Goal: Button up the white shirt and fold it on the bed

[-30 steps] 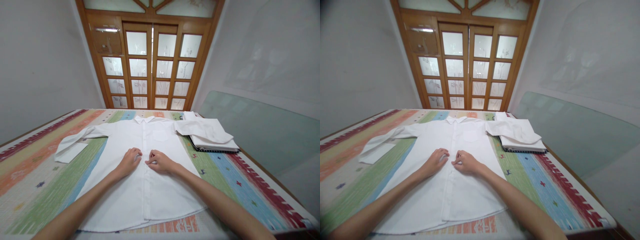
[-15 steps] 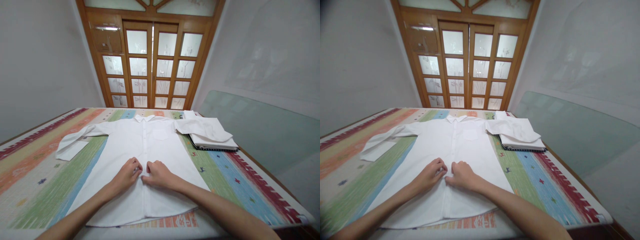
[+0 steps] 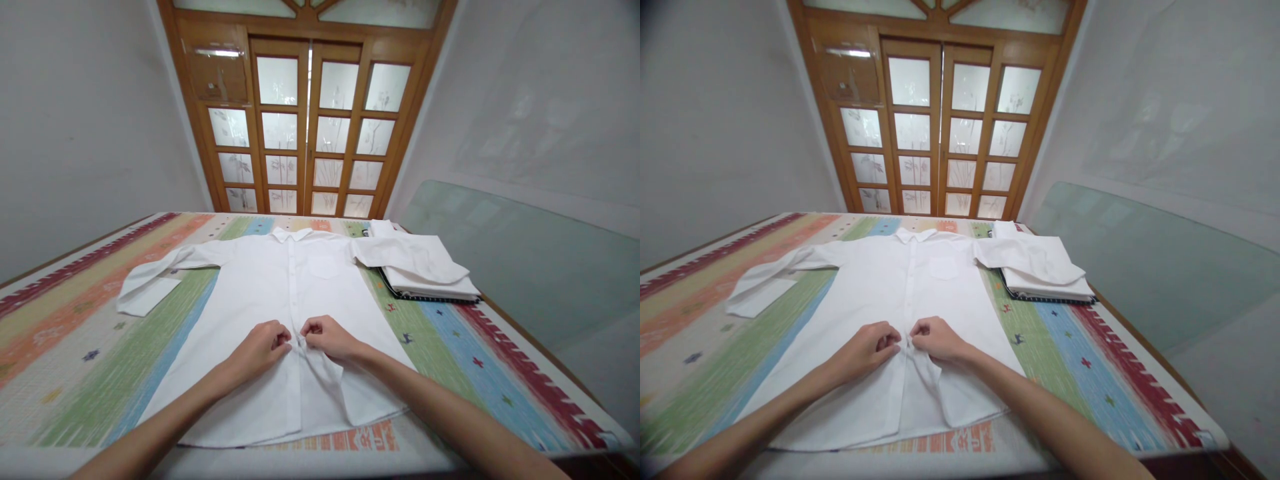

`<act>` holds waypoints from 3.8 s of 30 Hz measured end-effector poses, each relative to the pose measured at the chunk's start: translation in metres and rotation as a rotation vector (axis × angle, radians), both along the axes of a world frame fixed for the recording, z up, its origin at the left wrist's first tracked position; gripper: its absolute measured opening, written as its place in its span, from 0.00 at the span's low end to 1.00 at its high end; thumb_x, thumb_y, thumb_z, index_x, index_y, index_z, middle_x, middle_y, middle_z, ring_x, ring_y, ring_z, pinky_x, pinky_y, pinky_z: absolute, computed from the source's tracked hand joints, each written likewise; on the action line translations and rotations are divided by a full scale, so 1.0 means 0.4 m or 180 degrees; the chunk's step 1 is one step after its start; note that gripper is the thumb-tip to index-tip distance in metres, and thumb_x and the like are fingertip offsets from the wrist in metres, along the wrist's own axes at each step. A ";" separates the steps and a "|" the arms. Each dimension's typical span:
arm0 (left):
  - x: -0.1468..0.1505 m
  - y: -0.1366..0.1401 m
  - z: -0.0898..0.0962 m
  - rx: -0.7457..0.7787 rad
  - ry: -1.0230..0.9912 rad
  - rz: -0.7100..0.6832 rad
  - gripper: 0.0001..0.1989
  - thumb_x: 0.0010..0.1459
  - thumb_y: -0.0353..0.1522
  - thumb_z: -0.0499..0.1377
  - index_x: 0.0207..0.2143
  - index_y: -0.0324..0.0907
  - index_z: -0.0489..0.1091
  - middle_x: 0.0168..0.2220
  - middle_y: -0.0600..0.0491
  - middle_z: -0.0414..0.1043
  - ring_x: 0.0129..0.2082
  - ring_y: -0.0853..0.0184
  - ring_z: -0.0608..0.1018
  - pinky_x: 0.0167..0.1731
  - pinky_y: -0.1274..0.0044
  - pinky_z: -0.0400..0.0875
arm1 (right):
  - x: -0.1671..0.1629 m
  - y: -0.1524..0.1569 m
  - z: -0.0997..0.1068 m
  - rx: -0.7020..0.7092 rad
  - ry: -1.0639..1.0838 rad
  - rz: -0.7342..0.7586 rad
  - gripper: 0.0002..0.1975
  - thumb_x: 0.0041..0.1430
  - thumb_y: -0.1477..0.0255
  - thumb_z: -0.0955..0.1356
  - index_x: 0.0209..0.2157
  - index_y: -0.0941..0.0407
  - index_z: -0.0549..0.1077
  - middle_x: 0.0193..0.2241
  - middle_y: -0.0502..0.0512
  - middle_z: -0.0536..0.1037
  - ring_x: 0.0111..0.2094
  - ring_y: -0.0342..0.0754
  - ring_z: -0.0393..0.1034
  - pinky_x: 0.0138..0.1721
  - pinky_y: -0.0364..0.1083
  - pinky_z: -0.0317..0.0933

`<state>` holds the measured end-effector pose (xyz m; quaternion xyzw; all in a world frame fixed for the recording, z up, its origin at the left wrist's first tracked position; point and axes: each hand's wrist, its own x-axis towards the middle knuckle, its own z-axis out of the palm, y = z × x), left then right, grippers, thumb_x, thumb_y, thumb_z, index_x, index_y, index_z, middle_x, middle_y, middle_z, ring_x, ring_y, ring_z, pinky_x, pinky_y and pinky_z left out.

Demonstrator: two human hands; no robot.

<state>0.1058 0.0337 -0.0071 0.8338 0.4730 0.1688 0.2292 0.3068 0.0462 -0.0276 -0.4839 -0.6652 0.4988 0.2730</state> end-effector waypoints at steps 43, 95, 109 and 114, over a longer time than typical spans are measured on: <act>0.010 -0.037 -0.033 0.1232 0.0403 -0.0761 0.11 0.63 0.30 0.49 0.34 0.43 0.72 0.35 0.50 0.69 0.35 0.67 0.71 0.35 0.76 0.66 | -0.006 0.005 -0.017 0.0257 -0.0045 -0.0091 0.05 0.42 0.77 0.64 0.23 0.59 0.72 0.18 0.46 0.69 0.23 0.40 0.60 0.25 0.39 0.51; 0.006 -0.023 0.000 0.0320 0.0342 -0.0492 0.09 0.59 0.31 0.52 0.38 0.41 0.71 0.36 0.51 0.71 0.35 0.66 0.74 0.37 0.75 0.66 | 0.002 0.005 0.012 0.0338 -0.0433 0.0415 0.10 0.46 0.76 0.64 0.30 0.58 0.76 0.18 0.45 0.72 0.19 0.40 0.64 0.24 0.40 0.56; 0.036 0.018 0.013 -0.0661 0.0016 0.0155 0.08 0.51 0.33 0.54 0.28 0.41 0.71 0.23 0.55 0.73 0.22 0.67 0.75 0.26 0.78 0.63 | 0.004 0.014 -0.005 0.0424 -0.0382 0.0400 0.14 0.45 0.76 0.64 0.32 0.60 0.80 0.22 0.50 0.77 0.23 0.42 0.65 0.26 0.40 0.57; 0.031 0.018 0.016 -0.1273 -0.0433 0.0240 0.09 0.50 0.36 0.54 0.28 0.41 0.69 0.17 0.58 0.69 0.16 0.68 0.73 0.20 0.79 0.62 | 0.002 0.008 0.005 0.0365 -0.0287 0.0418 0.14 0.44 0.77 0.64 0.31 0.60 0.80 0.22 0.49 0.76 0.23 0.41 0.66 0.25 0.39 0.57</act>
